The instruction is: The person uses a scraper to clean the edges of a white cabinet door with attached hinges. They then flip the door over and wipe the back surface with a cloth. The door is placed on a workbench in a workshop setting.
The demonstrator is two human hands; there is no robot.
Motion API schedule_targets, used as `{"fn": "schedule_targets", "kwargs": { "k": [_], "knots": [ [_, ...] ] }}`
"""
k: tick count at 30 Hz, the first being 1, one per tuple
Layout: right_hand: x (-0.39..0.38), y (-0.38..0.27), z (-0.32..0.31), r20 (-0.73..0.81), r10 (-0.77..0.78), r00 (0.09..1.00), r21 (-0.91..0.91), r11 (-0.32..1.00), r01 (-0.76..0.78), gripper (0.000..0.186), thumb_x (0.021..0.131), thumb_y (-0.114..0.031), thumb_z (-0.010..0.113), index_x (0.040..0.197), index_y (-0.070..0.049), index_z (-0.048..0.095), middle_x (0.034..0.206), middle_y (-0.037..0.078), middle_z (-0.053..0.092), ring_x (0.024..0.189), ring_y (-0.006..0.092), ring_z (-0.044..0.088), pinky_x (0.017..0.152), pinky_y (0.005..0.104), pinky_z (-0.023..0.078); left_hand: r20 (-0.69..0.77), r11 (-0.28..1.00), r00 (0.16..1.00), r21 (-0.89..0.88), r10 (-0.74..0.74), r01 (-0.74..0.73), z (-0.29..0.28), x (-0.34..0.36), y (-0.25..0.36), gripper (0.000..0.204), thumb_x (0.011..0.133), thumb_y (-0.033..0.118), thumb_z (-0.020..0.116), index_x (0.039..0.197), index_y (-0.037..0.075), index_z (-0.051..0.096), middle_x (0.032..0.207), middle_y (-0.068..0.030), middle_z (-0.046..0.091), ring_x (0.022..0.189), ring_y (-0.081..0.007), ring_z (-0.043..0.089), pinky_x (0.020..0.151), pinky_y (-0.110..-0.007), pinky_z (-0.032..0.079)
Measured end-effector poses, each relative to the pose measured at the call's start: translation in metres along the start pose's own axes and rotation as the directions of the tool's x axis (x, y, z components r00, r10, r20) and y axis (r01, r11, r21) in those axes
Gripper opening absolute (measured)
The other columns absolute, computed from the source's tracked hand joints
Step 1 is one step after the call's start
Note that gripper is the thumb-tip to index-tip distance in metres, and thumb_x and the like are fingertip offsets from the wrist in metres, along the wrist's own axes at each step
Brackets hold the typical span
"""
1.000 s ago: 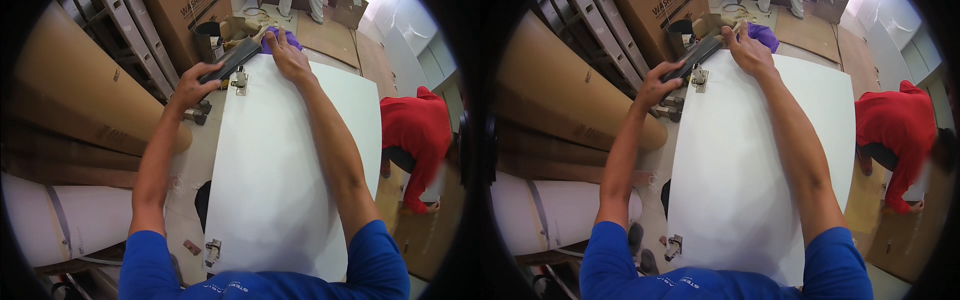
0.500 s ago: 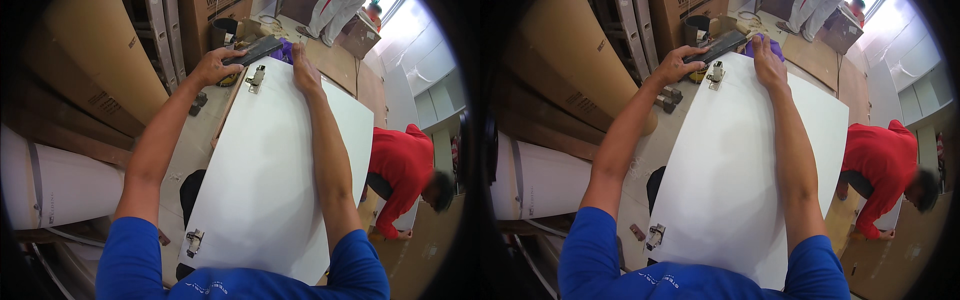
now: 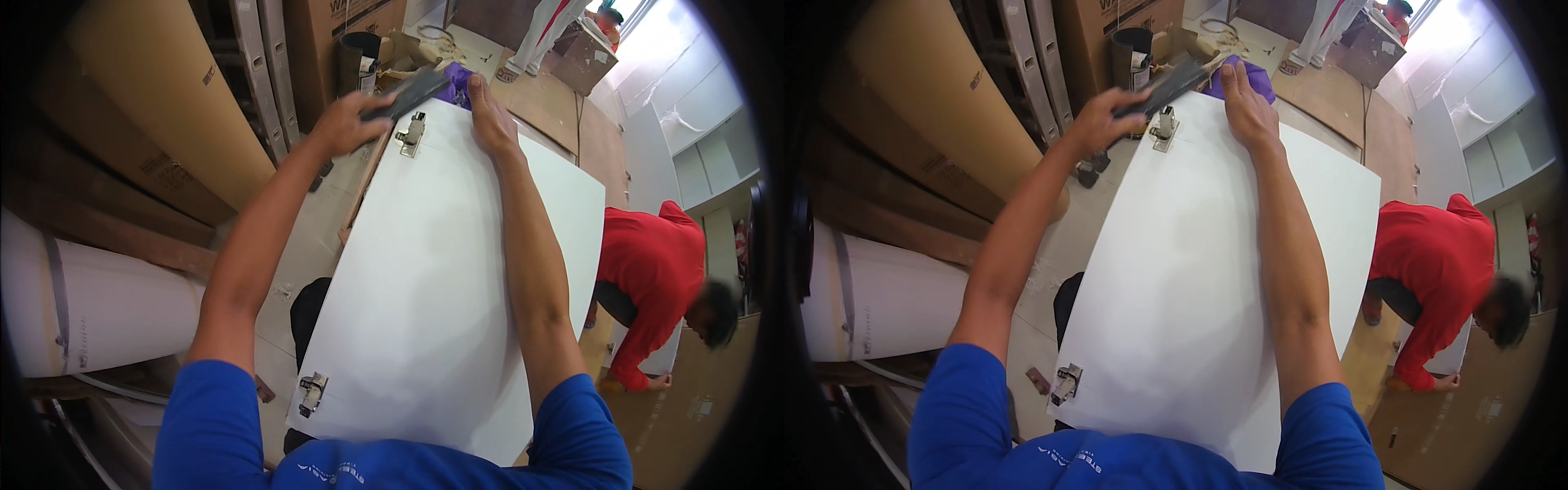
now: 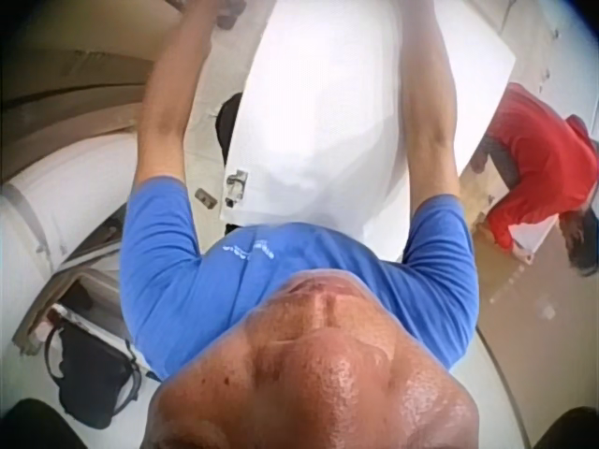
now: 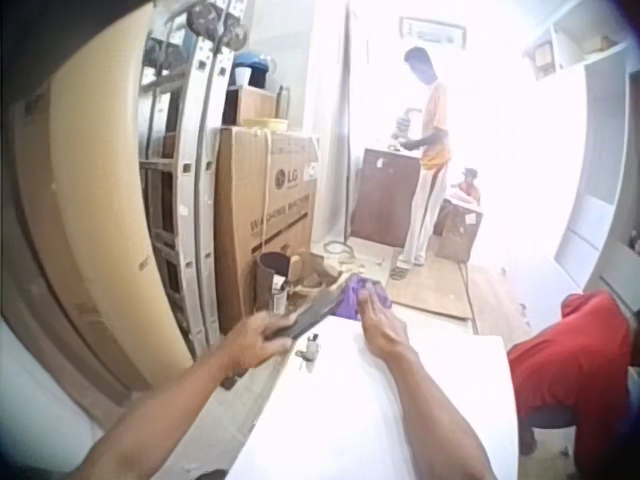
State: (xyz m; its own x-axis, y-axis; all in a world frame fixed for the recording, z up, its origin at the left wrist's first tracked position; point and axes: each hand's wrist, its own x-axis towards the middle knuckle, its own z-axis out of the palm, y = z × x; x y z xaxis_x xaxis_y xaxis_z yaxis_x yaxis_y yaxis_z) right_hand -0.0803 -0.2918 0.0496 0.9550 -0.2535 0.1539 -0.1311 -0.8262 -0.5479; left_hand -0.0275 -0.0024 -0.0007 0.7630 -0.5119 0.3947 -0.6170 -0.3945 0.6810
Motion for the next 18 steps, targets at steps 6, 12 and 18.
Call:
{"fn": "schedule_targets", "kwargs": {
  "k": [6,12,18],
  "knots": [
    [0.003,-0.002,0.005,0.013,-0.029,0.999,-0.022,0.999,0.029,0.07,0.109,-0.059,0.047,0.16,-0.012,0.051,0.146,0.021,0.066,0.138,0.0401,0.06,0.114,0.0485,0.045,-0.07,0.882,0.952,-0.402,-0.298,0.246,-0.058,-0.136,-0.012,0.057,0.092,0.025,0.081,0.146,0.008,0.068,0.121,-0.01,0.072,0.108,-0.0174,0.067,0.1,-0.032,0.051],
    [-0.006,-0.013,0.027,0.095,-0.674,0.732,0.046,0.738,0.674,0.041,0.103,-0.015,0.062,0.144,-0.012,0.067,0.159,0.009,0.057,0.149,0.0337,0.05,0.123,0.052,0.038,-0.171,0.731,0.91,-0.659,-0.377,0.179,-0.05,-0.168,0.0,0.059,0.094,0.016,0.08,0.149,0.003,0.063,0.128,-0.0084,0.072,0.111,-0.0123,0.066,0.102,-0.027,0.05],
    [-0.009,-0.021,0.02,0.239,-0.526,0.816,-0.18,0.802,0.569,0.049,0.113,-0.038,0.041,0.155,-0.018,0.058,0.166,0.003,0.05,0.156,0.0308,0.04,0.126,0.0601,0.027,-0.127,0.793,0.924,-0.563,-0.36,0.232,-0.018,-0.172,0.012,0.055,0.094,0.016,0.079,0.146,0.001,0.066,0.135,-0.0139,0.069,0.122,-0.0185,0.066,0.109,-0.032,0.049]
  ]
}}
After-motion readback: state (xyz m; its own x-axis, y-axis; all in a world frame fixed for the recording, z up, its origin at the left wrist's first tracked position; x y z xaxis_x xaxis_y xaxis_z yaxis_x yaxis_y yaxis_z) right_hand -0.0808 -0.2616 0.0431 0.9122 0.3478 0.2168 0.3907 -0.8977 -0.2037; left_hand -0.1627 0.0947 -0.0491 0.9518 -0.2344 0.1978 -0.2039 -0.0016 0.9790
